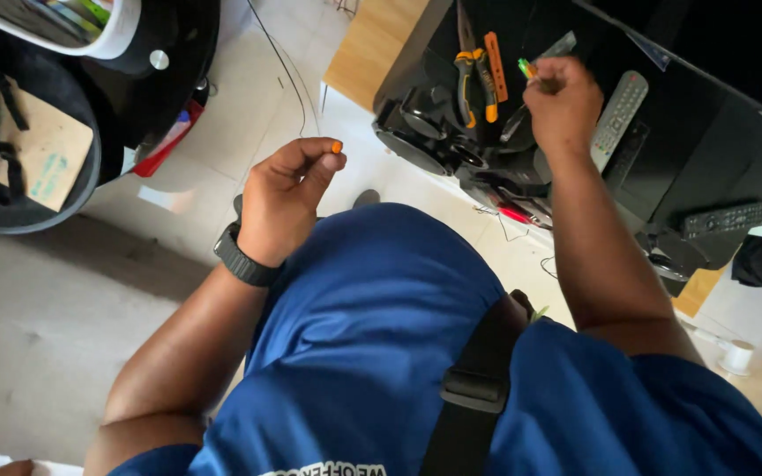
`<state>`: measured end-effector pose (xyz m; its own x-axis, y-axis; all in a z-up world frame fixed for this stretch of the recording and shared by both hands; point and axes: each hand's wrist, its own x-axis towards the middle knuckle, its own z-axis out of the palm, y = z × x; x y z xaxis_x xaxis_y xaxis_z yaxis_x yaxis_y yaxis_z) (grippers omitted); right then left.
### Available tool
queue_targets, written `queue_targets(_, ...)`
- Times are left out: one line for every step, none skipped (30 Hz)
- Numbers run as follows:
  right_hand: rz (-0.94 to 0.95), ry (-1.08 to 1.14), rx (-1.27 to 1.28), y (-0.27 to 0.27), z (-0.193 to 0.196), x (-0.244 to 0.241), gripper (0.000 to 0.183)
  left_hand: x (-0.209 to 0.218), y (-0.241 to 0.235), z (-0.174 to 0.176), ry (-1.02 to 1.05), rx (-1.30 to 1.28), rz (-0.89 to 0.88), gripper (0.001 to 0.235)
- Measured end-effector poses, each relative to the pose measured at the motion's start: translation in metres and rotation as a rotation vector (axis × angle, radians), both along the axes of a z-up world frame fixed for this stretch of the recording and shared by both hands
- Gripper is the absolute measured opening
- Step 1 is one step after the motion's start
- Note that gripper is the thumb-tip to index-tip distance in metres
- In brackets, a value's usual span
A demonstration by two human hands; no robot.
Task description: The person retrieves an orange plastic component from a bag and threads a thin wire through it. They then insert the component into a black electronic device and adjust it. The person also handles a small white packet and places items into their pocket.
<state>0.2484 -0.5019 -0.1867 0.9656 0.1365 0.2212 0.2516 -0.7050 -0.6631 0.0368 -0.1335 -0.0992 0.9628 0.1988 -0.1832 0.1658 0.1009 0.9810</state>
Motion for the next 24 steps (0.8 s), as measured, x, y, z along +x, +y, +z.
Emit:
queue_targets(0.007,0.009,0.001,0.001,-0.003,0.0,0.019,0.0,-0.001,0.006,0.009,0.001,0.007,0.02)
queue_targets(-0.028,0.02,-0.032,0.002,-0.005,-0.001,0.017,0.0,-0.001,0.012,0.028,0.08,0.004,0.019)
queue_targets(-0.062,0.027,-0.061,0.004,-0.008,-0.001,0.015,0.001,0.001,0.018,0.045,0.163,0.002,0.018)
queue_targets(-0.054,0.034,-0.056,0.004,-0.013,-0.002,0.015,0.0,0.002,0.019,0.053,0.168,0.009,0.018)
queue_targets(-0.067,0.038,-0.065,0.004,-0.016,-0.001,0.014,0.001,0.004,0.02,0.031,0.214,0.011,0.018)
queue_targets(-0.08,0.042,-0.074,0.005,-0.02,0.001,0.013,0.002,0.006,0.02,0.009,0.261,0.014,0.017)
queue_targets(-0.071,0.049,-0.073,0.0,-0.019,0.001,0.013,0.003,0.006,0.019,0.018,0.262,0.022,0.017)
queue_targets(-0.053,0.035,-0.097,-0.005,-0.018,0.001,0.013,0.003,0.007,0.017,-0.031,0.301,0.02,0.017)
queue_targets(-0.031,0.024,-0.119,-0.008,-0.019,0.0,0.013,0.002,0.008,0.015,-0.076,0.343,0.021,0.016)
queue_targets(-0.018,0.035,-0.115,-0.002,-0.011,-0.008,0.013,0.002,0.008,0.016,-0.063,0.348,0.031,0.016)
queue_targets(0.012,-0.063,-0.144,0.005,-0.001,-0.011,0.013,0.003,0.008,0.018,-0.025,0.318,0.056,0.017)
queue_targets(0.043,-0.162,-0.171,0.013,0.009,-0.015,0.012,0.005,0.009,0.02,0.012,0.287,0.082,0.017)
queue_targets(0.071,-0.157,-0.167,0.034,0.025,-0.025,0.012,0.006,0.011,0.019,0.023,0.289,0.108,0.017)
queue_targets(0.127,-0.085,-0.051,0.055,0.04,-0.037,0.014,0.007,0.013,0.018,-0.003,0.24,0.083,0.018)
queue_targets(0.188,-0.001,0.061,0.077,0.055,-0.052,0.015,0.004,0.015,0.016,-0.021,0.189,0.064,0.018)
queue_targets(0.221,0.015,0.061,0.113,0.076,-0.062,0.015,0.006,0.018,0.017,-0.004,0.189,0.096,0.018)
queue_targets(0.521,0.13,0.196,0.148,0.097,-0.075,0.021,0.007,0.02,0.018,-0.086,0.311,0.078,0.019)
queue_targets(0.817,0.25,0.332,0.182,0.117,-0.089,0.028,0.007,0.024,0.018,-0.164,0.436,0.055,0.019)
queue_targets(0.851,0.267,0.331,0.198,0.105,-0.092,0.028,0.006,0.027,0.015,-0.147,0.438,0.088,0.019)
queue_targets(0.919,0.401,0.475,0.215,0.092,-0.096,0.025,0.006,0.031,0.012,-0.184,0.435,0.126,0.019)
queue_targets(0.976,0.541,0.617,0.231,0.08,-0.101,0.023,0.005,0.036,0.009,-0.224,0.434,0.16,0.018)
queue_targets(1.005,0.561,0.613,0.239,0.068,-0.1,0.023,-0.002,0.042,0.003,-0.208,0.437,0.191,0.018)
queue_targets(0.992,0.558,0.587,0.246,0.057,-0.1,0.017,-0.008,0.048,-0.001,-0.218,0.376,0.204,0.019)
queue_targets(0.98,0.554,0.562,0.253,0.047,-0.1,0.013,-0.013,0.054,-0.006,-0.229,0.316,0.218,0.02)
